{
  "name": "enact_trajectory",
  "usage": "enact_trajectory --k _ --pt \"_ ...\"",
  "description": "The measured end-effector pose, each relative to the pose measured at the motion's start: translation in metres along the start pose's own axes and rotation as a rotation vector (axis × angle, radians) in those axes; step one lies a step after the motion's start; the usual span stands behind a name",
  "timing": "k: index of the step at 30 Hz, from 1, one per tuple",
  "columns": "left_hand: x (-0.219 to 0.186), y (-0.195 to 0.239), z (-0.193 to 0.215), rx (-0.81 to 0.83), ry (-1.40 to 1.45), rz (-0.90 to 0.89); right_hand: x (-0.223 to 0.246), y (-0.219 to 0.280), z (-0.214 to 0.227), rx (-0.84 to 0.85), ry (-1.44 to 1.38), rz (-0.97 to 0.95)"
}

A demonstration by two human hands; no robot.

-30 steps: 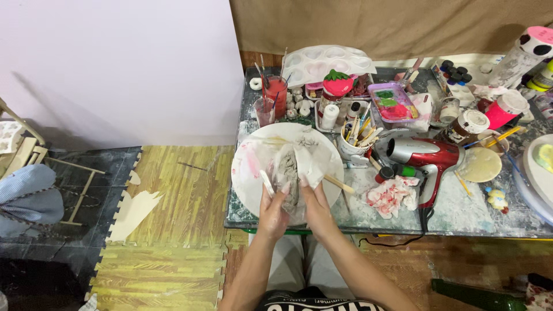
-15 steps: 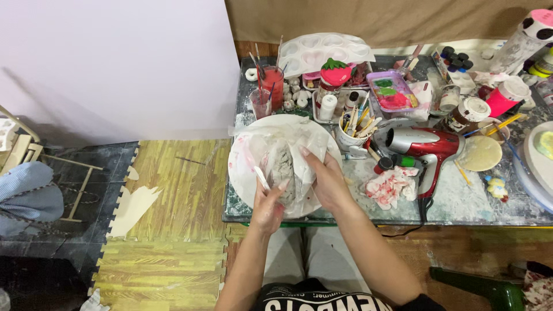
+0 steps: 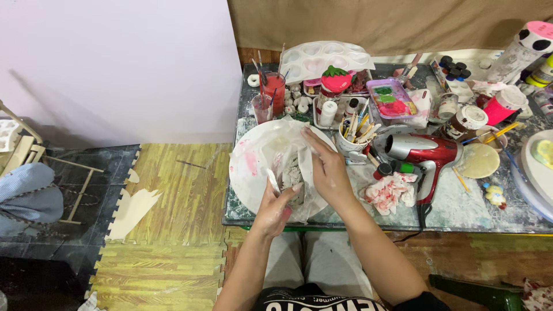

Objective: The person kneads a lump of gray clay on a white plate, then adds red paint from a cup using a brush and continues to mix the color into the clay by hand. The person repeatedly folds and presses the clay to blend the pigment throughout the material.

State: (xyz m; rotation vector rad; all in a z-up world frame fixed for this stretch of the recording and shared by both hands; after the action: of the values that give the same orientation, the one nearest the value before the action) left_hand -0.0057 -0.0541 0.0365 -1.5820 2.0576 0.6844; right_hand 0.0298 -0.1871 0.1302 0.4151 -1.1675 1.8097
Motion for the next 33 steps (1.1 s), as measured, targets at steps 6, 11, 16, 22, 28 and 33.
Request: enact_trajectory --k 6,11,16,22,28,33 --pt "0.010 -0.009 0.004 0.070 -0.142 -0.168 0.025 0.003 -0.013 0.031 0.036 0.036" --pt "0.053 -0.020 0.037 -0.003 0.199 -0.118 0.035 0.023 -0.057 -0.003 0.227 0.090" --pt "0.052 -0.029 0.056 0.055 -0.715 -0.499 0.051 0.030 -0.081 0.216 0.263 0.165" --pt "0.053 -0.024 0.059 0.215 0.545 -0.112 0.068 0.029 -0.027 0.377 0.161 0.355" --pt "0.028 -0.018 0.040 0.215 0.248 -0.101 -0.003 0.015 0.034 -0.121 -0.366 -0.148" --pt "0.027 -0.016 0.011 -0.017 0.152 0.005 -0.044 0.055 -0.028 0.141 -1.074 -0.724"
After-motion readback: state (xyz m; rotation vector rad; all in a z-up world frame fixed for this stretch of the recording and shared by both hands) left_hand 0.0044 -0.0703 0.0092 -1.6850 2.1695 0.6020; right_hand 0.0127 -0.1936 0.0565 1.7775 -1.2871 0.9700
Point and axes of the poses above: each hand's wrist, its own y-axis away from the middle knuckle, its own z-axis out of the back of the hand, x = y × z, the point moved 5 cm from there along -y, towards the middle knuckle, and after that the axes turned 7 degrees about y, right-handed, at the moved point
